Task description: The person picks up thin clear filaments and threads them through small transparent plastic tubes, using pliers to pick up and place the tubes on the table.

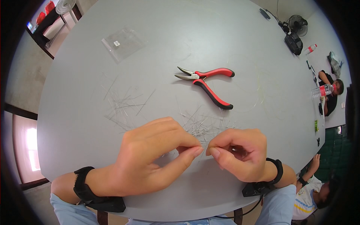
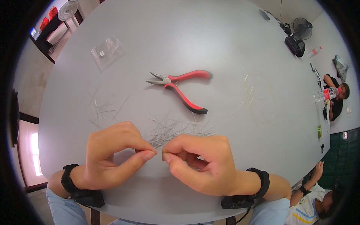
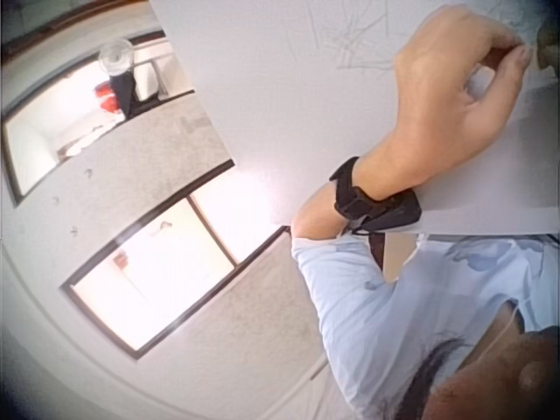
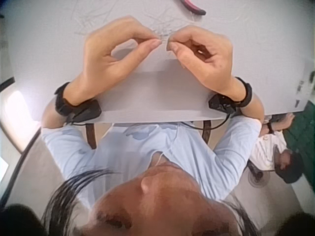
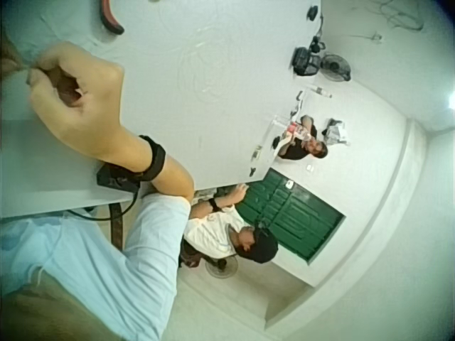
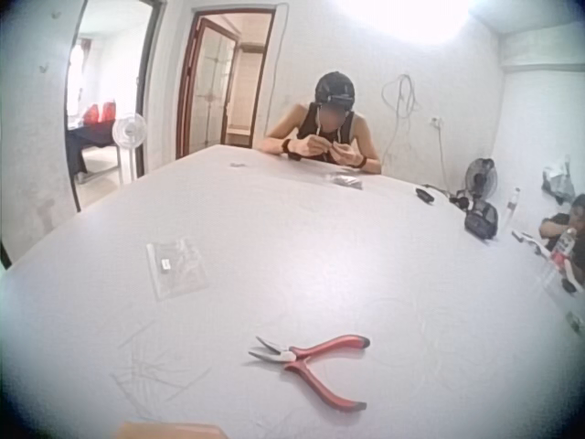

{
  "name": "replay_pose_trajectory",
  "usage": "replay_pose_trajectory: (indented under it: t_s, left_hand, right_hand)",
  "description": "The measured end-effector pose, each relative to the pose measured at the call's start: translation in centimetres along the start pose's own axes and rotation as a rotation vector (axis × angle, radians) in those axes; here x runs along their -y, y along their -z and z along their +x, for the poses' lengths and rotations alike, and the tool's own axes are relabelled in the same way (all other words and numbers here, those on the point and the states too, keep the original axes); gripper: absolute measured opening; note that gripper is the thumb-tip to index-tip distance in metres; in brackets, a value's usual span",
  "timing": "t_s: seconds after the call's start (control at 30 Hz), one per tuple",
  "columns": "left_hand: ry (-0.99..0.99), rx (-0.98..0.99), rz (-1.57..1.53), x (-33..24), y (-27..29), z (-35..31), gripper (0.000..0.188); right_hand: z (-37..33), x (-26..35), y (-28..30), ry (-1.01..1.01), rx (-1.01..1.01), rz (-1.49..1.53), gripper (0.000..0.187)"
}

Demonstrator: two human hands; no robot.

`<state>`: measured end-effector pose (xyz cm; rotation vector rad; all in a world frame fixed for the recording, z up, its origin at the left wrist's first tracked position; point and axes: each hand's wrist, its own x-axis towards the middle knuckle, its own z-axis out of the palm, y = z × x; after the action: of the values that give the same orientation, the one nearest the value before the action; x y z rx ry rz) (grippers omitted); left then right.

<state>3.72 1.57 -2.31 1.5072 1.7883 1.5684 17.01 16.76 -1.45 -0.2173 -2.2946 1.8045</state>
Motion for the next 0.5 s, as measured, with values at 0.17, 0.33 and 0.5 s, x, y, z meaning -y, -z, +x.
replay_pose_trajectory:
  t_s: [0.17,0.33,0.5]
  left_hand:
    - [-0.005,0.001,0.006,-0.04,0.04,0.04,0.01]
    - [-0.002,0.0,0.007,-0.02,0.07,0.05,0.009]
    - [-0.004,-0.008,-0.002,-0.07,0.12,0.07,0.01]
  right_hand:
    - [-0.01,0.0,0.06,-0.021,0.002,0.048,0.005]
    - [0.12,-0.06,0.13,0.025,0.026,0.021,0.006]
    - [0.21,0.1,0.07,0.014,0.028,0.042,0.008]
